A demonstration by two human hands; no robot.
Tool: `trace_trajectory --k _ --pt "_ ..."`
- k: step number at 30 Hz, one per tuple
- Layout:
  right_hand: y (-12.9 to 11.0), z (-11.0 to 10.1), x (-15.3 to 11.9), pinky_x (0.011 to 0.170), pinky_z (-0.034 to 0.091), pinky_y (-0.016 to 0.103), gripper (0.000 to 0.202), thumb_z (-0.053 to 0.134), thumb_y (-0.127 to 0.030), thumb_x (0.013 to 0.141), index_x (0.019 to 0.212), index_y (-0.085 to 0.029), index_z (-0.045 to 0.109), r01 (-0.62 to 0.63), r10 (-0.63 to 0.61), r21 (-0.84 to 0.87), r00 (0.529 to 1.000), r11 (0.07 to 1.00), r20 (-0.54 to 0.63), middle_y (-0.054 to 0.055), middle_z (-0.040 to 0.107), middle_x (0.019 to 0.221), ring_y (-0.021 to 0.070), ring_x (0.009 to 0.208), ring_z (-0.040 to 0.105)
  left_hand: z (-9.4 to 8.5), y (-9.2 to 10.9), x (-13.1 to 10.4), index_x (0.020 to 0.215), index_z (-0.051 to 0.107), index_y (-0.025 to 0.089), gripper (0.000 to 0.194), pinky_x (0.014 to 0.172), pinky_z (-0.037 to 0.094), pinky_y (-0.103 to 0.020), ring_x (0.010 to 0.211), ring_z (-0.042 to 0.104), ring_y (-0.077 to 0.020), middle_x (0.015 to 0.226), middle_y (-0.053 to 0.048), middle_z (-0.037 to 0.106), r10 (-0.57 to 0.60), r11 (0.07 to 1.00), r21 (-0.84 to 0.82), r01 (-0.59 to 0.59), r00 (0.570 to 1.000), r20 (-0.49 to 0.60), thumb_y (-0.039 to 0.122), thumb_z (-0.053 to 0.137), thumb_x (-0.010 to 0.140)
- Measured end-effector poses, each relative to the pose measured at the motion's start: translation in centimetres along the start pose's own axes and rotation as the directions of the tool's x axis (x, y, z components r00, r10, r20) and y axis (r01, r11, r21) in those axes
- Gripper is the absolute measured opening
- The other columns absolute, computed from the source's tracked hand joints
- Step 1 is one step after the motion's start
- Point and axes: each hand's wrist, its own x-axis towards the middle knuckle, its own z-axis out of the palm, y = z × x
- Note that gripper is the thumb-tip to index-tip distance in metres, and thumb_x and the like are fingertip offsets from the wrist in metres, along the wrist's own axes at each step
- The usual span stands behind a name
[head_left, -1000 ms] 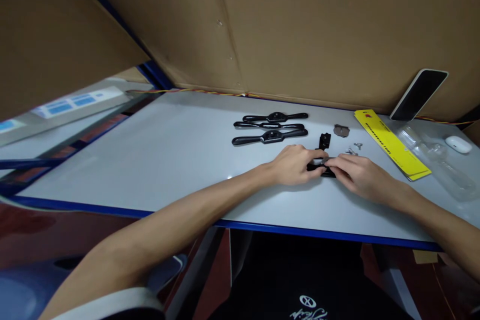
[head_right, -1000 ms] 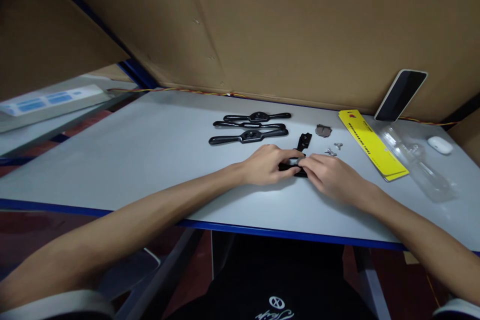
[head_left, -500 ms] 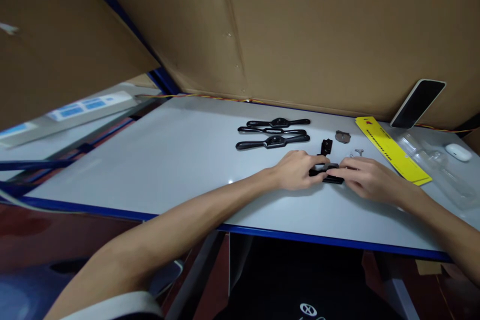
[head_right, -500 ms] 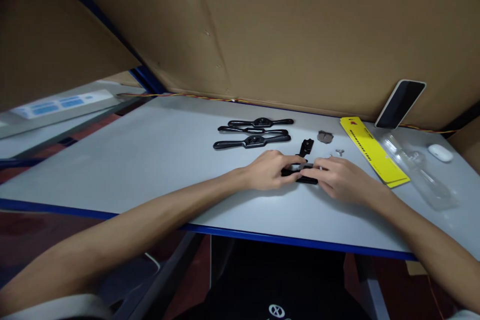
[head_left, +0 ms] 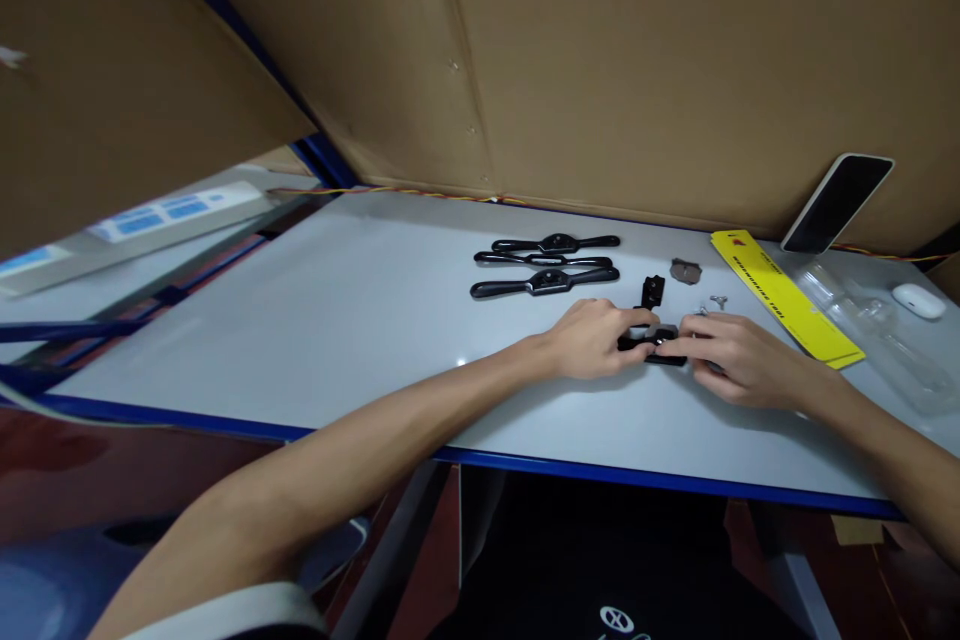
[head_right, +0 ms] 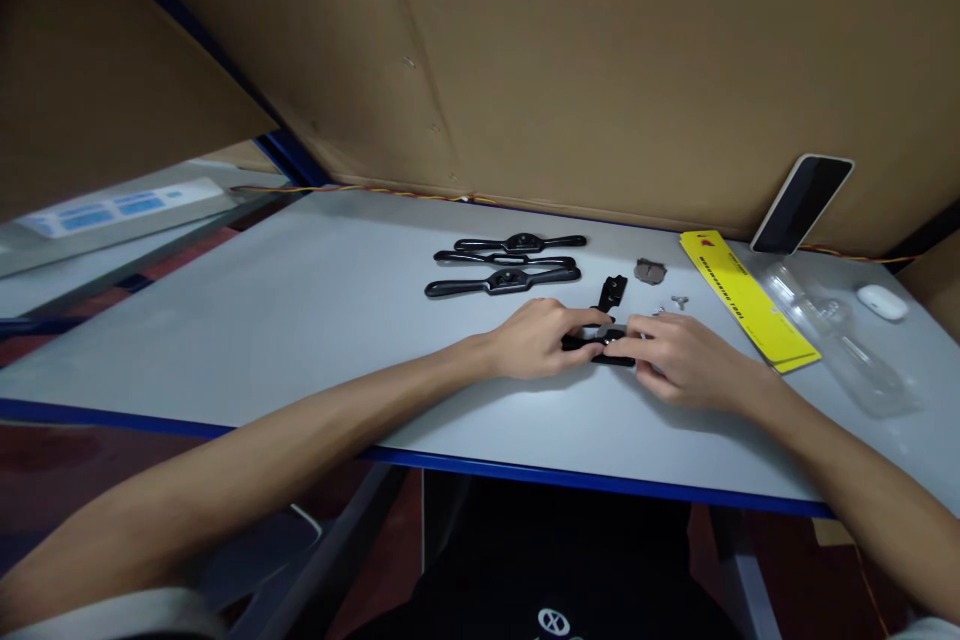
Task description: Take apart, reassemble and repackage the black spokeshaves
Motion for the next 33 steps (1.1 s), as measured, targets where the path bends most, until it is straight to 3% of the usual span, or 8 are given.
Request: trace_trajectory --k 9,18,24,30,33 --pt "-0.25 -0.04 0.01 0.072 0.038 0.034 0.040 0.048 -0.013 0.088 0.119 -0.020 0.072 -0.019 0.015 -0.149 0.999 0.989 -0.031 0.006 0.065 0.086 0.0184 0.069 0.052 -0.16 0.12 0.00 0.130 0.068 0.021 0.049 0.061 0.039 -0.030 0.058 0.059 -0.0178 0.064 0.000 0.067 0.000 1.000 -0.009 0.000 1.000 0.001 0.046 0.048 0.093" --pt "-0.33 -0.20 0.06 0.070 0.038 0.034 0.023 0.047 -0.016 0.087 0.092 -0.018 0.070 -0.058 0.056 -0.137 0.998 0.989 -0.013 0.005 0.061 0.079 0.0173 0.065 0.049 -0.22 0.14 0.01 0.129 0.068 0.022 0.049 0.060 0.037 -0.030 0.057 0.057 -0.0173 0.064 0.000 0.067 -0.005 1.000 -0.016 0.005 1.000 0.009 0.046 0.048 0.092" --pt "-0.49 -0.16 0.24 0.066 0.039 0.032 0.035 0.047 -0.013 0.090 0.113 -0.018 0.073 -0.003 0.002 -0.045 1.000 0.999 -0.031 0.005 0.064 0.083 0.0169 0.067 0.053 -0.27 0.13 0.01 0.131 0.067 0.021 0.050 0.061 0.040 -0.030 0.058 0.058 -0.0178 0.065 0.000 0.068 -0.009 0.999 -0.033 0.010 1.000 0.014 0.046 0.048 0.092" --pt "-0.31 0.26 0.08 0.069 0.041 0.033 0.039 0.046 -0.013 0.092 0.120 -0.021 0.072 -0.058 0.051 -0.106 0.996 0.993 -0.069 0.006 0.068 0.087 0.0181 0.069 0.058 -0.10 0.02 0.05 0.130 0.068 0.021 0.050 0.064 0.044 -0.031 0.060 0.062 -0.0184 0.067 -0.001 0.069 -0.008 1.000 -0.016 0.008 1.000 0.000 0.046 0.049 0.092" --pt "-0.14 0.32 -0.02 0.069 0.041 0.034 0.036 0.046 -0.014 0.093 0.115 -0.021 0.073 -0.083 0.073 -0.134 0.994 0.988 -0.078 0.006 0.067 0.085 0.0183 0.068 0.057 -0.04 0.02 0.06 0.131 0.068 0.022 0.050 0.064 0.044 -0.031 0.060 0.061 -0.0185 0.065 0.000 0.068 -0.009 1.000 -0.009 0.009 1.000 -0.002 0.047 0.049 0.092"
